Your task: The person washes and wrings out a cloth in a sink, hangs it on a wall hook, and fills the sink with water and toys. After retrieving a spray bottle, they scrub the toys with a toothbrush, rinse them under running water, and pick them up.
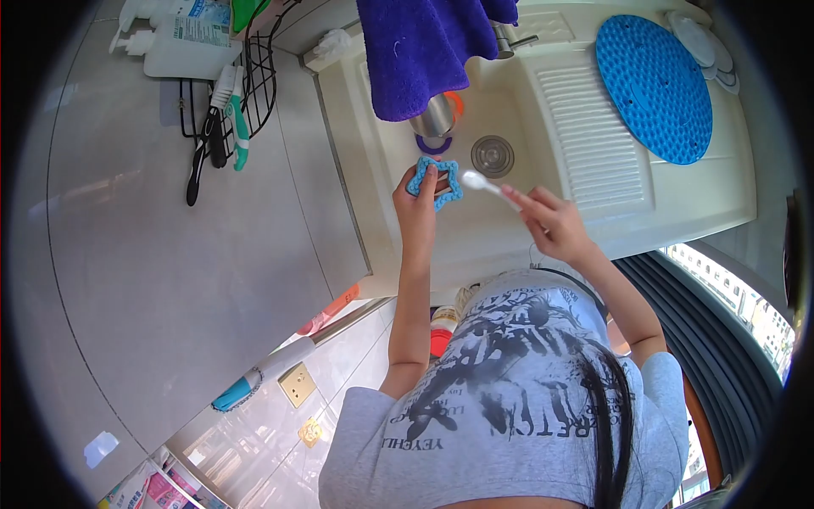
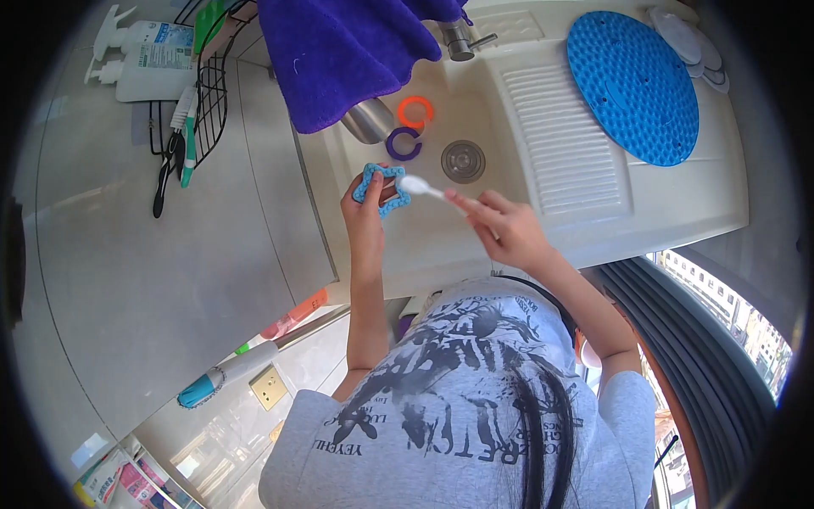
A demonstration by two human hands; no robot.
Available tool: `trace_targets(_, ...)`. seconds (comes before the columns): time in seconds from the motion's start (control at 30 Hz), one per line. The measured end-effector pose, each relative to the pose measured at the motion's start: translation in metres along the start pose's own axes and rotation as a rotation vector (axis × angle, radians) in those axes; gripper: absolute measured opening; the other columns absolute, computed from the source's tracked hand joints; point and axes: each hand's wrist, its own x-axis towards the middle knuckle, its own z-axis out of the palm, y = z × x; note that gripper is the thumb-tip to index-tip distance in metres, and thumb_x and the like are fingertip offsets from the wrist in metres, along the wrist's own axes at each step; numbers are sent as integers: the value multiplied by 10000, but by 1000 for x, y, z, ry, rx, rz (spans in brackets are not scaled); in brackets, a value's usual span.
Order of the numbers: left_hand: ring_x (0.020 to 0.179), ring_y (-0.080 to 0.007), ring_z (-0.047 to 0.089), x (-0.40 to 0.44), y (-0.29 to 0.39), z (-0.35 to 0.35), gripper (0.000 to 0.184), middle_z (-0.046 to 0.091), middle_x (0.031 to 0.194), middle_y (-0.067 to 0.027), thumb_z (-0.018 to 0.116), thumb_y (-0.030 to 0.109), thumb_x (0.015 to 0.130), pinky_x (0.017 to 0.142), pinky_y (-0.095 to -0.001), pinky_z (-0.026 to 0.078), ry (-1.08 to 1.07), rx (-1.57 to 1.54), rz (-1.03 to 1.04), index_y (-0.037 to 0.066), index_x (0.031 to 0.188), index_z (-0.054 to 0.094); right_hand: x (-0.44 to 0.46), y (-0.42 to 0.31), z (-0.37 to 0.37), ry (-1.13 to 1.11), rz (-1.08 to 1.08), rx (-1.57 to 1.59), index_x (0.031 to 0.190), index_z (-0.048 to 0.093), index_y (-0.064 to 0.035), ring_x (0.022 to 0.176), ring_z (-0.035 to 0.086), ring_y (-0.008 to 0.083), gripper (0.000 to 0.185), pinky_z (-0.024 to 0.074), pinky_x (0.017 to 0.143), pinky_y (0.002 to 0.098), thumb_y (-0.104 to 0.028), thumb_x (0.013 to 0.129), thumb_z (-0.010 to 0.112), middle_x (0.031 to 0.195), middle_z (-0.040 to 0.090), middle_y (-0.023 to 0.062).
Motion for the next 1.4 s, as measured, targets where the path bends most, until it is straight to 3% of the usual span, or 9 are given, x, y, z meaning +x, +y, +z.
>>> trace_targets(0.33,804,-222,662,17,-17,-11,272,644,905,-121,521,197,908,611,-271,504,110,-50,-2,-32,1051,550,0,5,27,-74,-76,-179,1278,482,-236,527,534,220,515,449,448,334,-75,795,562,717,513,46)
trace_targets(0.57,806,-219,662,22,-26,-18,270,644,907,-108,523,201,908,599,-261,502,143,-11,63,-21,1059,544,-1,16,25,-12,63,-148,1276,487,-231,532,545,227,509,451,459,342,-68,799,558,727,518,48)
trace_targets(0.63,802,-217,662,18,-22,-14,271,642,904,-112,523,202,909,602,-260,510,116,-45,59,-25,1055,543,4,3,26,-48,14,-102,1268,495,-228,536,548,239,501,452,466,348,-65,798,557,718,516,52)
trace_targets(0.73,804,-216,661,16,-12,-12,272,640,901,-121,522,198,909,621,-260,518,130,-48,83,-32,1053,542,1,19,25,-56,205,-132,1273,487,-215,564,562,248,508,462,486,355,-52,796,551,724,525,60)
trace_targets(1.03,829,-220,655,14,-7,-13,276,636,912,-131,520,181,910,685,-269,521,104,22,139,-50,1062,536,13,15,20,-32,221,-24,1294,461,-230,612,581,255,536,478,539,358,-22,804,524,760,554,69)
trace_targets(1.13,807,-204,652,13,-11,-14,266,630,913,-129,515,175,914,683,-268,521,114,5,111,-51,1053,539,15,0,18,-116,95,29,1293,462,-231,614,580,253,529,475,537,356,-23,810,519,773,562,65)
trace_targets(1.23,795,-188,646,13,-10,-11,253,626,914,-119,520,167,913,692,-262,515,121,-22,87,-49,1045,544,17,13,23,-58,240,-83,1288,468,-234,601,575,260,509,471,531,358,-39,819,514,781,566,65)
trace_targets(1.33,796,-172,637,13,-13,-10,243,622,900,-103,533,162,905,695,-256,506,123,-34,54,-36,1043,551,15,-2,20,-75,79,83,1274,483,-202,576,538,290,474,449,539,365,-48,827,520,724,519,101)
trace_targets(1.4,791,-163,629,22,-24,-8,237,620,883,-90,543,162,898,687,-256,502,78,27,28,-26,1041,557,10,9,29,-79,183,-11,1261,496,-210,595,550,297,452,455,545,372,-66,833,518,727,527,107)
